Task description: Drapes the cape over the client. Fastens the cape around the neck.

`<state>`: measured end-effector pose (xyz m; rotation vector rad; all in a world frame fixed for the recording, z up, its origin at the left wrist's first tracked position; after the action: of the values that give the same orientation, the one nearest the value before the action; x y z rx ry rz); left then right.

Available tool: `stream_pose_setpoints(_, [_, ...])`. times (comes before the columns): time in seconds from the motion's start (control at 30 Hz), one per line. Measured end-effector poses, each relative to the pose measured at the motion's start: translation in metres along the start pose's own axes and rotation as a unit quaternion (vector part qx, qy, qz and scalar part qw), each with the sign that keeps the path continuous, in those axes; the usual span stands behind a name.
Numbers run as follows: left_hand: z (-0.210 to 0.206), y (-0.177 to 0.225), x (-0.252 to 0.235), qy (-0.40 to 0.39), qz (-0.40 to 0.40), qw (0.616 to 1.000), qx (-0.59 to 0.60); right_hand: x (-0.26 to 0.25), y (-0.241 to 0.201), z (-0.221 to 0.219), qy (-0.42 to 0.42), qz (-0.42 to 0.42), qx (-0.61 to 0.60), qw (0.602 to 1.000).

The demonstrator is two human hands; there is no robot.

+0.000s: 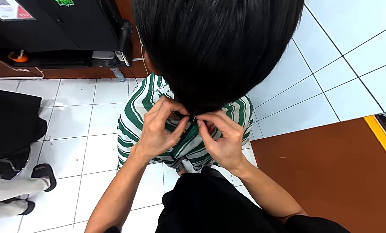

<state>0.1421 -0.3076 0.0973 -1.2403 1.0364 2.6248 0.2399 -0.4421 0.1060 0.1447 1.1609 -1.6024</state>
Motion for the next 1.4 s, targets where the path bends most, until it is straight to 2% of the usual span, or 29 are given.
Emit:
stream_pose_setpoints(0.23, [-0.001, -0.007, 0.007, 0.030, 0.010, 0.999, -0.006, 0.002, 0.006, -0.001, -0.026, -0.018, -0.046, 0.998])
stream_pose_setpoints(0.33, [-0.006, -0.008, 0.015, 0.051, 0.018, 0.998, -0.029, 0.008, 0.021, 0.012, 0.003, -0.022, -0.092, 0.996])
stream_pose_setpoints(0.43, [0.002, -0.014, 0.025, 0.098, 0.047, 0.992, -0.063, 0.002, 0.054, 0.039, 0.040, -0.040, -0.069, 0.996])
stream_pose_setpoints(0.5, [0.018, -0.026, 0.025, 0.146, 0.107, 0.980, -0.078, -0.017, 0.089, 0.050, 0.013, -0.112, -0.059, 0.992])
stream_pose_setpoints(0.6, [0.031, -0.049, 0.012, 0.155, 0.274, 0.947, -0.070, -0.053, 0.138, 0.041, -0.080, -0.224, -0.124, 0.963])
stream_pose_setpoints(0.7, [0.025, -0.056, 0.003, 0.141, 0.405, 0.903, -0.032, -0.076, 0.154, 0.020, -0.173, -0.249, -0.184, 0.935])
stream_pose_setpoints(0.77, [0.021, -0.057, 0.007, 0.149, 0.460, 0.875, -0.003, -0.082, 0.149, 0.012, -0.219, -0.247, -0.184, 0.926])
stream_pose_setpoints(0.83, [0.018, -0.053, 0.010, 0.156, 0.469, 0.869, 0.025, -0.084, 0.146, 0.007, -0.250, -0.266, -0.192, 0.911])
stream_pose_setpoints(0.9, [0.017, -0.048, 0.011, 0.155, 0.448, 0.880, 0.035, -0.082, 0.141, 0.008, -0.276, -0.293, -0.217, 0.889])
stream_pose_setpoints(1.03, [0.015, -0.042, 0.019, 0.175, 0.449, 0.876, 0.014, -0.075, 0.140, 0.011, -0.276, -0.324, -0.264, 0.865])
stream_pose_setpoints(1.17, [0.015, -0.035, 0.017, 0.216, 0.475, 0.853, -0.003, -0.077, 0.141, 0.003, -0.274, -0.305, -0.261, 0.874])
stream_pose_setpoints(1.4, [0.018, -0.033, 0.011, 0.233, 0.460, 0.857, -0.013, -0.086, 0.142, -0.003, -0.303, -0.280, -0.222, 0.883])
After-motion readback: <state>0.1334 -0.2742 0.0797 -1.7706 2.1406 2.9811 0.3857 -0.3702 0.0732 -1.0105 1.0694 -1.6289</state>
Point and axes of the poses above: each hand's wrist, its own x-axis away from the middle knuckle, its own z-axis out of the back of the hand, y = z × x, the point moved 7 cm from there along -x, towards the middle knuckle, and after that the axes turned 5 degrees about -y, right-handed, at the moved point
